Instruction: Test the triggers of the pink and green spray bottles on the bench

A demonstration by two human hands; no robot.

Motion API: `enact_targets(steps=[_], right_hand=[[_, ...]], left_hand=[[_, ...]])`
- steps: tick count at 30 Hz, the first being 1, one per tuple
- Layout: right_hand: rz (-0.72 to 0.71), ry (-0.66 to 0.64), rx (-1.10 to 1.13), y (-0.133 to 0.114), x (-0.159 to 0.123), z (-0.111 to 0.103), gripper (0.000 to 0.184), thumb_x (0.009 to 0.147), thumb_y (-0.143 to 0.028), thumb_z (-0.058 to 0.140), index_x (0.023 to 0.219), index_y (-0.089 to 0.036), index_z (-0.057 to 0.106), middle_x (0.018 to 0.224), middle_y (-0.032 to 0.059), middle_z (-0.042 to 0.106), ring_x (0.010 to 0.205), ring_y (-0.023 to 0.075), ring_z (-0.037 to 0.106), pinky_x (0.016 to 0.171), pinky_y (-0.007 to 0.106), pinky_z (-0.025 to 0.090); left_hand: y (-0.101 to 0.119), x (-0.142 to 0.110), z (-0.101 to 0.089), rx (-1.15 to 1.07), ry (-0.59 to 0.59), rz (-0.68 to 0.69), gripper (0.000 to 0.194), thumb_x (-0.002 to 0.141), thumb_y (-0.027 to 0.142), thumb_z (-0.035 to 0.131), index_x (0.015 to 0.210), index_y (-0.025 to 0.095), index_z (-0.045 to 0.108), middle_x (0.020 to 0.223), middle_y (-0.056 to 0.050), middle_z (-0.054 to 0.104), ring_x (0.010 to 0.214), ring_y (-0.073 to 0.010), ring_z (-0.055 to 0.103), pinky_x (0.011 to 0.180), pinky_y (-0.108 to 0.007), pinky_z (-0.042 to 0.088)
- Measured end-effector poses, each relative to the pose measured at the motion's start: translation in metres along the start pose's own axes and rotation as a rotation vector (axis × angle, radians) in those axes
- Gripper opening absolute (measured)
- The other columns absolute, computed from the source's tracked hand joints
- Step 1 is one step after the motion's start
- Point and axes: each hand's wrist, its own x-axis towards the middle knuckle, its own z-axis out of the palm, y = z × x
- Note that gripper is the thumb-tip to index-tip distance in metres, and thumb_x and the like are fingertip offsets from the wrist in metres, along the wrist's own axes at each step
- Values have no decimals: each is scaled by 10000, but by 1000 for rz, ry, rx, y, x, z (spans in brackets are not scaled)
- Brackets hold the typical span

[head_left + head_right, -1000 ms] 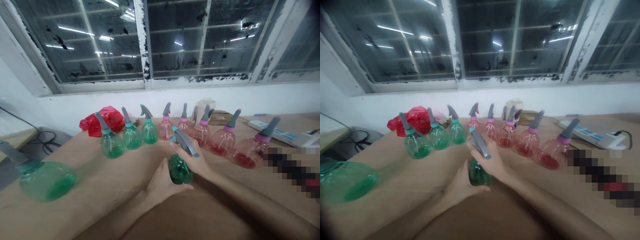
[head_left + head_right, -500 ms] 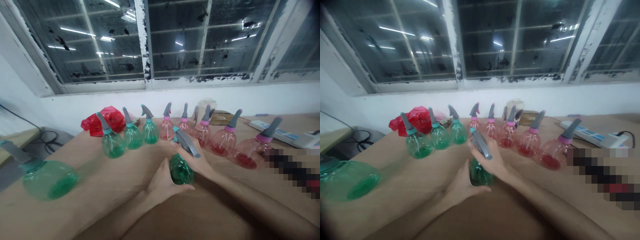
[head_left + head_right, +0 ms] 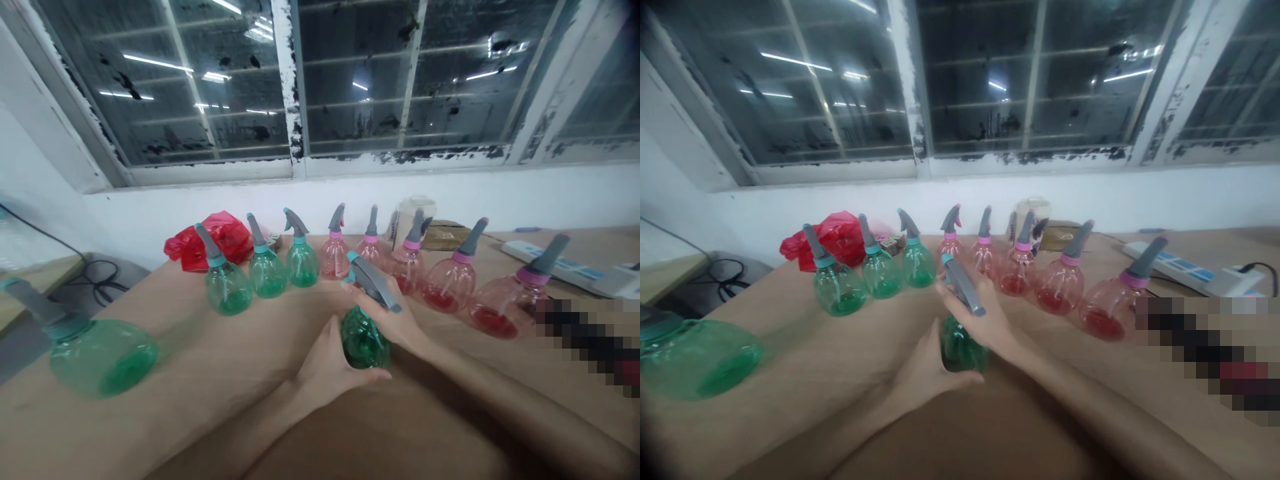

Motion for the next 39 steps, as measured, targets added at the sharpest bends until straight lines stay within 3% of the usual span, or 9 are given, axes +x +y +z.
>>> enact_targets(steps=[18,32,39], right_hand=[[-8,13,-43,0,-3,-1,138,843,-269,557,970,-226,592,754,-12,616,627,145,560,598,277,439],[-22,32,-80,-1,-1,1,68,837,-261,580,787,-215,584,653,-21,557,527,115,518,492,247,393],[6,4,-34,1,-1,0,106,828,-275,578,927,-235,577,704,-19,587,579,145,556,539,268,429]], left_hand=[[-3,0,2,21,31,28,899,532,531,812,1272,203,420,1232,-135,549,1186,-361,512,982,-539,422],[-1,0,0,2,7,5,877,524,523,808,1256,203,447,1253,-143,538,1228,-386,473,994,-567,407],[1,0,1,17,35,25,903,520,528,812,1271,194,440,1209,-144,560,1202,-381,496,1005,-568,392]])
